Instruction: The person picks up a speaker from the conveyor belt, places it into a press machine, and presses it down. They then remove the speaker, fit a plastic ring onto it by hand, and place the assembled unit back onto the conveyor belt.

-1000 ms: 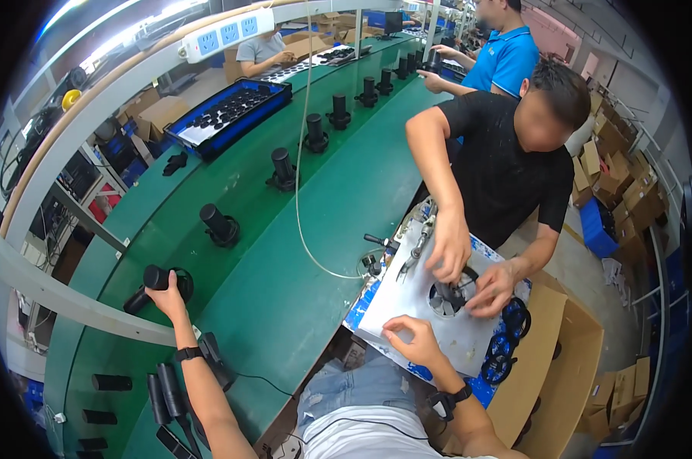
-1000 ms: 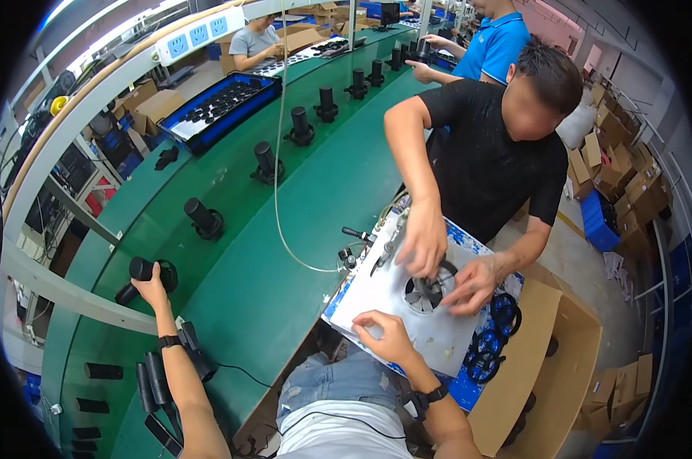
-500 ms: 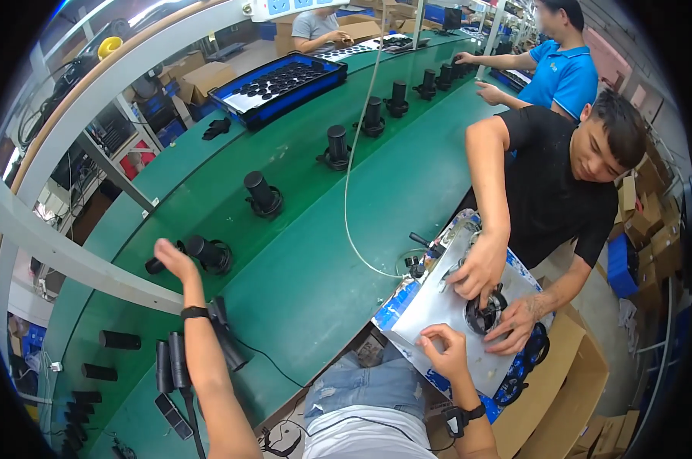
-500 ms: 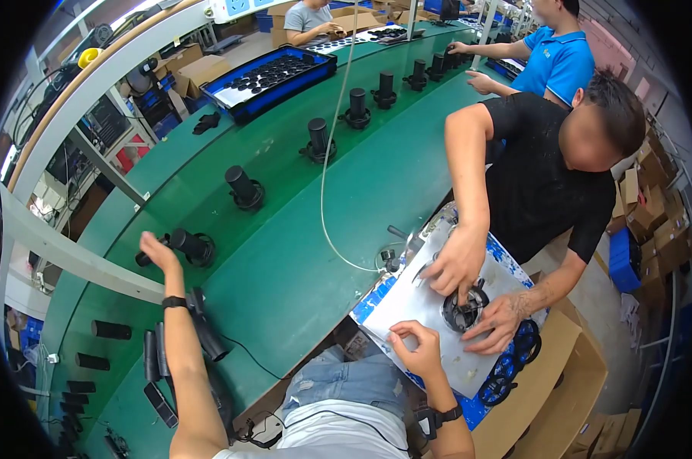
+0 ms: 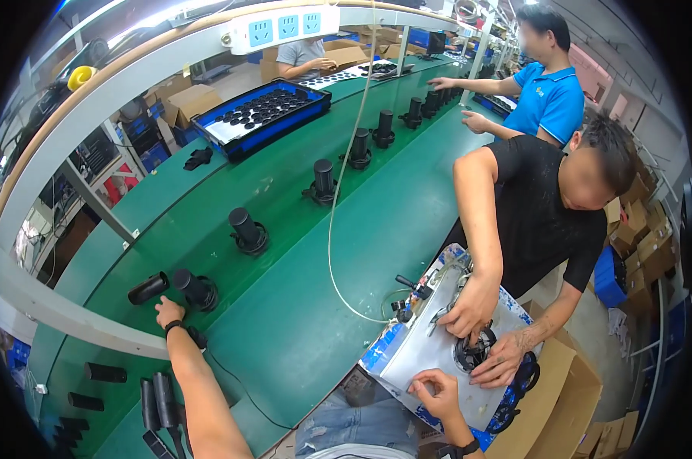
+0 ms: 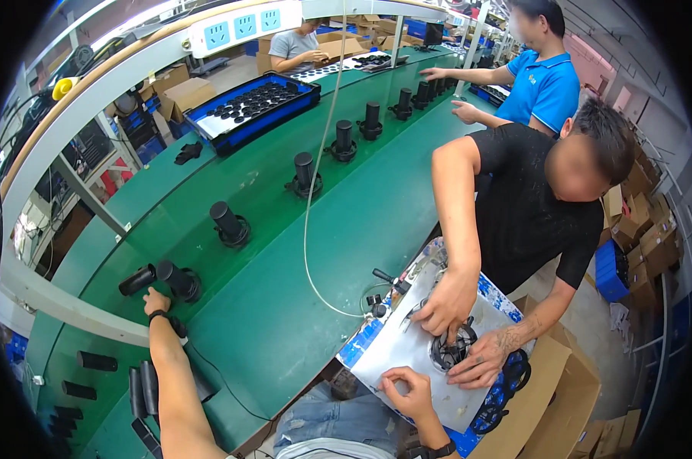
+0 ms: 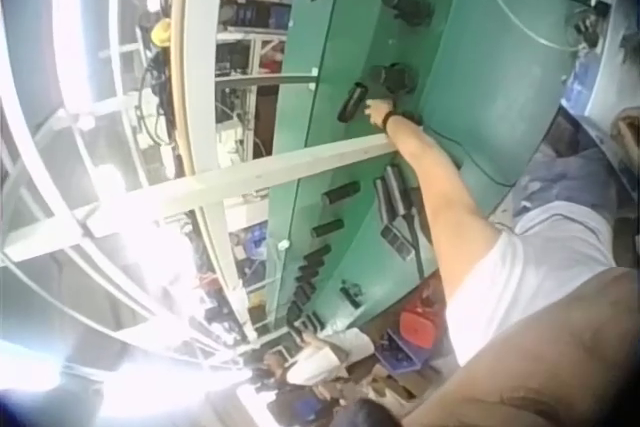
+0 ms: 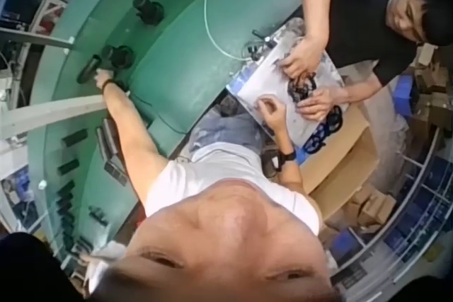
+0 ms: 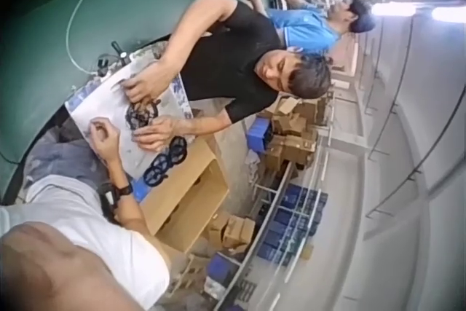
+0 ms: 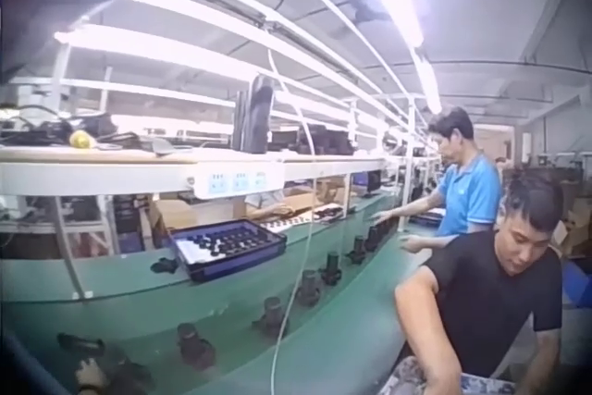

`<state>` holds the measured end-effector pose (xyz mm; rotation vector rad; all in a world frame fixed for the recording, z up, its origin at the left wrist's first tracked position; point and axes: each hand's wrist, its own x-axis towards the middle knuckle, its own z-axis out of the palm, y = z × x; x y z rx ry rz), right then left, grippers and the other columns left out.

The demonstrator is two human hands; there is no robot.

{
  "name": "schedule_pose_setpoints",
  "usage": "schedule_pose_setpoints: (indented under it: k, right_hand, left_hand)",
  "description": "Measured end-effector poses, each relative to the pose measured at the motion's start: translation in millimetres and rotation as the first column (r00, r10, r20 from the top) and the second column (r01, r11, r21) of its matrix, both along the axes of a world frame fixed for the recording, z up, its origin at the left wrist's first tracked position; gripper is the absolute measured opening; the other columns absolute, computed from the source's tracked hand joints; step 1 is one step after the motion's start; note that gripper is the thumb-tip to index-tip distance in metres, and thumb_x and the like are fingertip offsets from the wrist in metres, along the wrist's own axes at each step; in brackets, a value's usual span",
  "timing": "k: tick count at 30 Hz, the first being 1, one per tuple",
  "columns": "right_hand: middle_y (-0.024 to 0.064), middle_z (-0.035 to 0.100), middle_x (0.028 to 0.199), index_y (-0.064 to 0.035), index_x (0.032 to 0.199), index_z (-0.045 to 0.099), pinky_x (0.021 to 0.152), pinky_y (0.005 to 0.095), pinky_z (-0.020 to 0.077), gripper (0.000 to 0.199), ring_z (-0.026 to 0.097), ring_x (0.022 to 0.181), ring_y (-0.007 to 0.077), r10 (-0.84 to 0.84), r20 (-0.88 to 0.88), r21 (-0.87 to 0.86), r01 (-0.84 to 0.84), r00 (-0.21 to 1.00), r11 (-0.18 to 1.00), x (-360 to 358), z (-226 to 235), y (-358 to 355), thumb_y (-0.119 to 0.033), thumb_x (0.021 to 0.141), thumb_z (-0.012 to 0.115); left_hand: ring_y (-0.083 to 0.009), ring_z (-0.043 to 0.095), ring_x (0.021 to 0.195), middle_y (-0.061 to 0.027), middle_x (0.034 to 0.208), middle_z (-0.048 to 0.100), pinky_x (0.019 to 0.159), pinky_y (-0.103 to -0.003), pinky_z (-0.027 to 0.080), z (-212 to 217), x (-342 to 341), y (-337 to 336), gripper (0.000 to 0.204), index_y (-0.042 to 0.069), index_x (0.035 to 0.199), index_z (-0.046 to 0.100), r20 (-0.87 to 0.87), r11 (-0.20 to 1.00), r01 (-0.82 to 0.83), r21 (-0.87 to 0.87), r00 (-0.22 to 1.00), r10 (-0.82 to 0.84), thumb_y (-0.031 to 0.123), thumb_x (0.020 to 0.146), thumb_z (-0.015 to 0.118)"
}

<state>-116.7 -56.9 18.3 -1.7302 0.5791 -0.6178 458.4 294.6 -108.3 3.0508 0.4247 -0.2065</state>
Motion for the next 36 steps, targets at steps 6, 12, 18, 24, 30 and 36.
schedule_pose_setpoints:
  k: [6, 12, 18, 24, 30, 36]
  right_hand:
    - [0.0088, 0.07, 0.074, 0.0051, 0.09, 0.064, 0.064, 0.024, 0.0528, 0.009, 0.068, 0.067, 0.0126, -0.041, -0.063, -0.027, 0.04, 0.997, 0.999, 0.5, 0.9, -1.1, 0.0, 0.083, 0.065]
    - [0.0105, 0.068, 0.074, 0.0075, 0.088, 0.063, 0.063, 0.0243, 0.0526, 0.008, 0.067, 0.067, 0.013, 0.024, -0.1, -0.057, -0.029, 0.995, 0.998, 0.2, 2.1, -2.9, 0.001, 0.084, 0.065]
    - [0.0082, 0.07, 0.074, 0.0035, 0.089, 0.067, 0.065, 0.0239, 0.0524, 0.01, 0.068, 0.068, 0.013, -0.073, -0.07, -0.075, 0.068, 0.995, 0.995, 1.4, 1.1, 7.7, -0.004, 0.082, 0.068]
    - [0.0086, 0.069, 0.077, 0.0034, 0.092, 0.065, 0.065, 0.0249, 0.0523, 0.01, 0.068, 0.071, 0.013, -0.013, -0.071, -0.146, 0.002, 0.997, 0.989, 2.0, -2.8, 5.5, -0.003, 0.085, 0.065]
    - [0.0084, 0.069, 0.08, 0.0024, 0.097, 0.063, 0.068, 0.0259, 0.0512, 0.012, 0.067, 0.074, 0.0135, 0.027, 0.044, -0.057, -0.024, 0.999, 0.998, 3.4, -4.1, 6.1, -0.003, 0.086, 0.063]
    - [0.0132, 0.047, 0.136, -0.0039, 0.139, 0.035, 0.095, 0.0375, 0.0455, 0.085, 0.05, 0.123, 0.0244, 0.147, 0.167, 0.023, -0.153, 0.975, 0.988, 17.7, 28.5, 33.3, -0.017, 0.071, 0.082]
  left_hand:
    - [-0.0377, 0.055, 0.11, -0.0185, 0.131, 0.045, 0.087, -0.048, 0.051, 38.1, 16.6, -33.0, 0.062, 0.011, 0.129, 0.042, 0.481, 0.986, 0.04, 0.162, 0.869, -0.114, 0.016, 0.074, 0.071]
    - [-0.0423, 0.033, 0.133, -0.0155, 0.148, 0.032, 0.103, -0.053, 0.039, -10.0, 74.0, 38.0, 0.078, 0.017, 0.145, 0.03, 0.15, 0.954, 0.195, 0.23, 0.961, -0.232, 0.01, 0.076, 0.066]
    - [-0.0288, 0.038, 0.129, -0.0092, 0.136, 0.047, 0.099, -0.045, 0.037, -11.9, 51.9, -3.0, 0.042, 0.019, 0.123, 0.054, 0.164, 0.867, 0.175, 0.467, 0.946, -0.279, 0.023, 0.082, 0.066]
    - [-0.0313, 0.063, 0.101, -0.0133, 0.108, 0.064, 0.09, -0.048, 0.044, 73.6, 25.0, -21.7, 0.045, 0.01, 0.12, 0.051, 0.447, 0.928, 0.188, 0.321, 0.834, -0.324, 0.022, 0.079, 0.066]
    - [-0.0378, 0.065, 0.081, -0.0189, 0.093, 0.065, 0.072, -0.05, 0.051, 215.4, -55.0, -78.1, 0.049, 0.001, 0.104, 0.051, 0.861, 0.934, 0.357, -0.028, 0.482, -0.159, 0.03, 0.072, 0.073]
    - [-0.021, 0.059, 0.101, -0.0099, 0.113, 0.052, 0.086, -0.034, 0.05, 204.5, -299.9, -178.5, 0.074, 0.005, 0.134, 0.039, 0.63, -0.47, 0.479, -0.741, 0.739, -0.239, 0.011, 0.072, 0.079]
